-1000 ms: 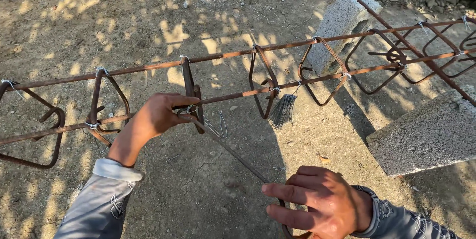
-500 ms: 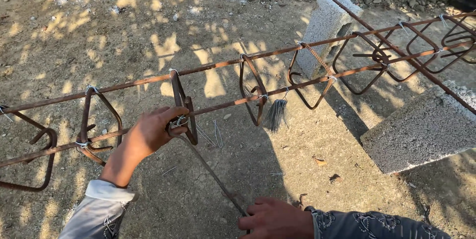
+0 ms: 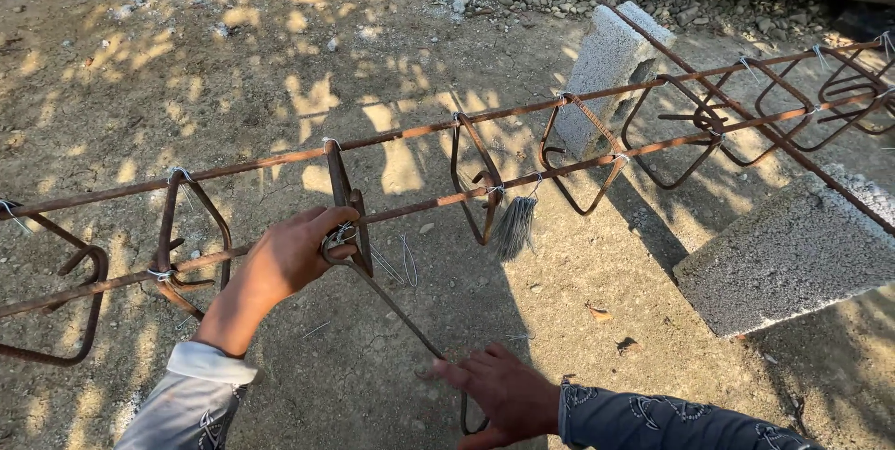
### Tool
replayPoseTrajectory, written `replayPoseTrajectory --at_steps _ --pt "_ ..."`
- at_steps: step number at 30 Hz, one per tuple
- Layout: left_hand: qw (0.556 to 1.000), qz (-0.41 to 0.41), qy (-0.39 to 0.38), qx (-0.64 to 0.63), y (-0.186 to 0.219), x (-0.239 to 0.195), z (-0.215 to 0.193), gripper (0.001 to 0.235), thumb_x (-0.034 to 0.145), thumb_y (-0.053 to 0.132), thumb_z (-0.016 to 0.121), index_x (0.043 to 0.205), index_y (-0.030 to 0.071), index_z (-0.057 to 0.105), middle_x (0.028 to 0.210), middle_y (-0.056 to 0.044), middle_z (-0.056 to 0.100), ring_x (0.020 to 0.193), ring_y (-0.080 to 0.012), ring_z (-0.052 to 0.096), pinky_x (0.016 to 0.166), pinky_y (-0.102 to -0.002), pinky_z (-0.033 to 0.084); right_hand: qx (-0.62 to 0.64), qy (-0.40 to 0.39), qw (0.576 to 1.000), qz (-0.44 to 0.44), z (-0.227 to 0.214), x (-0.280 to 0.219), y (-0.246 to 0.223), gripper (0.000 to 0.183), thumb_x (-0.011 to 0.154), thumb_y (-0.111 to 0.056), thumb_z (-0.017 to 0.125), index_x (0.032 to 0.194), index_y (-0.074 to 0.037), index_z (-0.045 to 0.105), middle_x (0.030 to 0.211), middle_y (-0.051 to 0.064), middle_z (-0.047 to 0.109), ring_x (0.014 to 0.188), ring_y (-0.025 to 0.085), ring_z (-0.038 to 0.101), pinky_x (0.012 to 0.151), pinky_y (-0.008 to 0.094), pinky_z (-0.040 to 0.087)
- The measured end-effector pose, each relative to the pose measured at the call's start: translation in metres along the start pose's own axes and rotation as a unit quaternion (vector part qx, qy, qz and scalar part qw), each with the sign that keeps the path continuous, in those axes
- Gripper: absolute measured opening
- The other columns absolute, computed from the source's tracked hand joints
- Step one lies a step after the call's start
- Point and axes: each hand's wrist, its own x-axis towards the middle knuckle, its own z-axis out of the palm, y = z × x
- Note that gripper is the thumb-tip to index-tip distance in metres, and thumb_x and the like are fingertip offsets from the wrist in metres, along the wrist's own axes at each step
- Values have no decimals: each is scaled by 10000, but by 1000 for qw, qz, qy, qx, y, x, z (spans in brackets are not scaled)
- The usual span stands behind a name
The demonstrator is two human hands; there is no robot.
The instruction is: Tying rebar stirrups to longitudinal bars using wire and a twisting tool
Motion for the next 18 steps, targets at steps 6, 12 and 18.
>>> replayPoseTrajectory --at_steps 6,12,18 --pt "999 38 7 37 5 5 12 560 793 393 783 1289 259 562 1132 8 760 826 -244 779 635 -423 599 -9 46 997 -60 20 -6 5 495 890 -408 736 1277 -119 631 1081 162 596 927 333 567 769 470 456" --pt "985 57 -35 160 -3 14 28 870 710 229 861 1460 266 422 1074 -16 703 793 -252 755 681 -444 594 -117 37 992 -12 34 -17 19 541 1013 -573 532 1172 -68 648 1025 149 534 896 302 496 740 467 425" --pt "980 62 -35 186 -10 14 34 835 715 235 855 1424 246 415 1046 -31 704 861 -263 754 683 -444 614 -115 -9 993 37 10 -10 4 810 848 -365 802 1550 -189 438 1029 156 525 815 311 519 702 459 441"
